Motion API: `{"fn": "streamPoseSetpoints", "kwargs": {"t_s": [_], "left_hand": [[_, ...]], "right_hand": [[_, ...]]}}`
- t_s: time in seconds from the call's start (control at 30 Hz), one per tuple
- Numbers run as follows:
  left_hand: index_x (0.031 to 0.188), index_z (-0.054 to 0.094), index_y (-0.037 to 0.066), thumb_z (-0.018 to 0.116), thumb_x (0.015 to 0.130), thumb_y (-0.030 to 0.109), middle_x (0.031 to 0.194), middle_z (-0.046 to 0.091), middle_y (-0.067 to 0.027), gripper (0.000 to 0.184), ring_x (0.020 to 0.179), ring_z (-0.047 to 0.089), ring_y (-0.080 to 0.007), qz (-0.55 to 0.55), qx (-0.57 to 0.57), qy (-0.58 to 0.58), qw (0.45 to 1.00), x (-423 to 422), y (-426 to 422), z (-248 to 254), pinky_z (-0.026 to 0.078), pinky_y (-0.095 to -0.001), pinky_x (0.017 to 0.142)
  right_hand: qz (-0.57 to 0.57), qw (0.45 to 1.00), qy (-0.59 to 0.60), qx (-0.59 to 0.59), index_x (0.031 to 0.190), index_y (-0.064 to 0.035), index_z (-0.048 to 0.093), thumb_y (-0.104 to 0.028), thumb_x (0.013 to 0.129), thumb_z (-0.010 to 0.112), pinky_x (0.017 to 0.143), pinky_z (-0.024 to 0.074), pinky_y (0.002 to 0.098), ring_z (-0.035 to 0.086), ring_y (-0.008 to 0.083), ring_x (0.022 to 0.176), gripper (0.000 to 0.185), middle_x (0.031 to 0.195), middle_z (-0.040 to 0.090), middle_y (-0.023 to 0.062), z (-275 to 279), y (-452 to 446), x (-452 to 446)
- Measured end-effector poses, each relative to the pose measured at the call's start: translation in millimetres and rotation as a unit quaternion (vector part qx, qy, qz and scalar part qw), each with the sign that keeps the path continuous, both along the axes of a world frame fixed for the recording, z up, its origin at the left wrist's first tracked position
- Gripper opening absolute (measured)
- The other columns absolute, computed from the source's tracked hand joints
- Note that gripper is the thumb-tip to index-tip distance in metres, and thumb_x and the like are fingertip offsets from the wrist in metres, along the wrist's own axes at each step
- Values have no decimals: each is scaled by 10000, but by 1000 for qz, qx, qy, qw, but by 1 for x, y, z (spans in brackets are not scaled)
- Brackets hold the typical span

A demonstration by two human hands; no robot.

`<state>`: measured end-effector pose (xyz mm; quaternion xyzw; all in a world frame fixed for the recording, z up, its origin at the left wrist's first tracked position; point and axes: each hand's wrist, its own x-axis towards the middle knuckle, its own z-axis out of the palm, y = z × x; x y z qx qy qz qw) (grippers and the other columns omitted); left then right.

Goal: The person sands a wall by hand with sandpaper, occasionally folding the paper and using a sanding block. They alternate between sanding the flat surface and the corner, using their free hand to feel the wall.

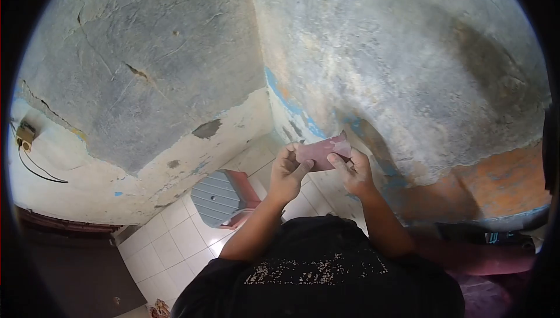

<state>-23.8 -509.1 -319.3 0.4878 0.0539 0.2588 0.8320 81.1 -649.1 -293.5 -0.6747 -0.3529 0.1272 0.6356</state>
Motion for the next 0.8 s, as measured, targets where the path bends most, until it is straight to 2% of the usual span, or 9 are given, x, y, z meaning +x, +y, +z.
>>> {"fn": "streamPoseSetpoints", "kwargs": {"t_s": [0.03, 0.17, 0.23, 0.4, 0.43, 0.57, 0.63, 0.73, 0.8], "left_hand": [[1123, 524, 50, 593, 844, -97, 1086, 605, -49, 323, 995, 569, -119, -6, -19, -6, 1000, 8, -13, -2, 466, -277, 853], [1129, 515, 51, 607, 849, -76, 1079, 607, -51, 321, 972, 586, -124, -3, -19, 22, 1000, 40, -55, -4, 480, -280, 831], [1089, 485, 37, 596, 861, -77, 1080, 588, -77, 278, 949, 615, -166, 21, -15, 11, 1000, 56, -67, -9, 550, -326, 806], [1070, 491, 44, 635, 847, -55, 1106, 594, -100, 283, 918, 628, -173, 78, -32, 43, 995, 64, -81, 5, 552, -315, 788], [1053, 495, 47, 644, 844, -50, 1116, 592, -105, 275, 898, 631, -172, 83, -53, 62, 993, 61, -83, 5, 553, -315, 778], [1001, 524, 39, 666, 833, -38, 1067, 615, -92, 233, 872, 634, -163, 136, -40, 92, 986, 42, -79, -16, 547, -309, 758], [971, 563, 40, 685, 809, -53, 992, 639, -70, 223, 882, 626, -140, 70, -40, 61, 995, 33, -71, -32, 527, -288, 769], [878, 563, 94, 698, 759, -81, 874, 663, -24, 252, 824, 619, -97, -17, -34, 60, 997, 28, -52, -4, 492, -260, 738], [946, 601, 87, 704, 755, -47, 851, 654, 3, 255, 784, 603, -69, -64, -18, 93, 993, 30, -40, 21, 473, -229, 689]], "right_hand": [[-2, 1000, -1, -2, 1014, 2, 635, -125, 910, 623, 681, 463, 258, 583, 93, 773, 165, 865, 666, 44, 3, -14, 7], [7, 1000, -15, 13, 970, 7, 636, -106, 901, 623, 597, 426, 250, 532, 68, 695, 133, 792, 640, 42, -1, -56, 38], [20, 999, -26, 17, 962, 7, 632, -98, 900, 619, 575, 414, 251, 508, 60, 672, 122, 758, 620, 34, 0, -70, 54], [80, 996, 35, -15, 954, 9, 608, -102, 922, 573, 540, 388, 255, 449, 54, 608, 121, 654, 518, 2, 5, -85, 68], [87, 995, 6, -39, 1001, 14, 608, -116, 934, 556, 552, 403, 244, 489, 58, 616, 155, 692, 568, 15, -5, -87, 69], [121, 990, 69, -38, 1057, 22, 607, -127, 949, 539, 572, 438, 243, 548, 73, 646, 196, 759, 621, 39, -7, -80, 62], [130, 985, 96, -60, 1118, 30, 588, -146, 965, 517, 589, 477, 253, 595, 95, 671, 243, 837, 652, 65, -6, -78, 63], [174, 972, 135, -81, 1155, 34, 559, -162, 973, 506, 597, 498, 259, 596, 97, 664, 273, 873, 645, 66, 2, -72, 68], [170, 964, 174, -105, 1172, 29, 548, -162, 973, 508, 584, 497, 251, 591, 90, 660, 279, 883, 641, 61, 18, -71, 67]]}}
